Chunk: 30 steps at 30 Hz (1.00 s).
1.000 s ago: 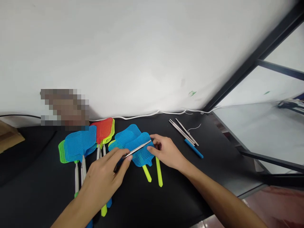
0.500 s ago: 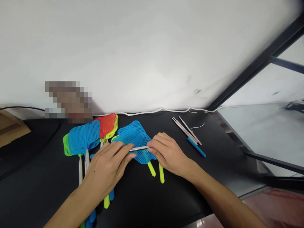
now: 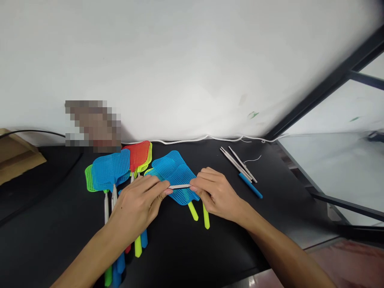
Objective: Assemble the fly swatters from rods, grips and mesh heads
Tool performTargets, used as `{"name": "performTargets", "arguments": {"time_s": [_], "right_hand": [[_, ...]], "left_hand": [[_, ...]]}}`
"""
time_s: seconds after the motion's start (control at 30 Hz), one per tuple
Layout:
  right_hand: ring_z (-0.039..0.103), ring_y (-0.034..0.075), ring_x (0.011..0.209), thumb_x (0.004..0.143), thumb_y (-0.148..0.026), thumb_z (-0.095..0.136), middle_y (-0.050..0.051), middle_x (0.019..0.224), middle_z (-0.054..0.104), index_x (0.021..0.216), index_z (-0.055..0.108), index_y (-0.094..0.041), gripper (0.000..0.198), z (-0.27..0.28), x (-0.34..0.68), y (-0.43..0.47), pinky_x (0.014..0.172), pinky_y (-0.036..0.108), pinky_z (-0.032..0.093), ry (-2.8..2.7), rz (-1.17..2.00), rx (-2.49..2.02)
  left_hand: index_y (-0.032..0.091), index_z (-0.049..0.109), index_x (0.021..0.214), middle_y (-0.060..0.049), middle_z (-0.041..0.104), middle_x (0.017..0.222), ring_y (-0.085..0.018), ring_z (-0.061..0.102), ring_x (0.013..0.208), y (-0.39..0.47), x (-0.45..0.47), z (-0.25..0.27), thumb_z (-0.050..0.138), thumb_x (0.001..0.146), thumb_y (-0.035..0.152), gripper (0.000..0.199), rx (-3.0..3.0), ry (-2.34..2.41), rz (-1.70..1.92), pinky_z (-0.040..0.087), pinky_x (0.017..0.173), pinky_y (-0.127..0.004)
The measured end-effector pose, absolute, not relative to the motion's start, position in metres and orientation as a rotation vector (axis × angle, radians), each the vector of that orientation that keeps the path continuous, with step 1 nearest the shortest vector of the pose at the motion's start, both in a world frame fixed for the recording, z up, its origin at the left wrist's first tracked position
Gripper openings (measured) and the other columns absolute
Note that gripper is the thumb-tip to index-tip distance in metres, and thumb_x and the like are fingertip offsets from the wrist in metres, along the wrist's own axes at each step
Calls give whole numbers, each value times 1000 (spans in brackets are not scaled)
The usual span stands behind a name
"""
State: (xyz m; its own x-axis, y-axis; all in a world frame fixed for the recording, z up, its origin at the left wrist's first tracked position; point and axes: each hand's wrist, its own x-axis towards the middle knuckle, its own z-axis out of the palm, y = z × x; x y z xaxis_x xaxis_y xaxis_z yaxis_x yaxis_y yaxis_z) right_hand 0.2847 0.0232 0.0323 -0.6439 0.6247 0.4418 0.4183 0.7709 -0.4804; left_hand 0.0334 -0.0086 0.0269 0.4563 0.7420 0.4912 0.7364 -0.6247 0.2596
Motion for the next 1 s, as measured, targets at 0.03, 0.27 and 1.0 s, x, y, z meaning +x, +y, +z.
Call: {"name": "performTargets", "arguments": {"time_s": [0.03,0.27,1.0], "right_hand": [[44,19,69,104,-19,45,3,74,58,91,64,-20,23,34,287,24,69,37,38,-2361,456,-771],[48,18,69,103,-20,50,1,74,57,89,62,-23,19,48,309,37,70,36,40,-2199,524,-822],[45,15,64,102,-11,47,1,72,56,95,64,-18,19,28,285,20,62,30,37,-2266,544,-737]], "left_hand": [[19,68,103,-4,66,85,-19,60,77,-8,32,27,55,102,21,13,2670,1352,914,45,73,-35],[18,70,100,-4,66,83,-19,60,76,-4,20,34,57,101,25,14,2616,1471,991,45,72,-34],[17,66,103,-2,65,81,-17,54,72,-10,34,30,63,98,15,6,2730,1334,1007,42,70,-35]]}}
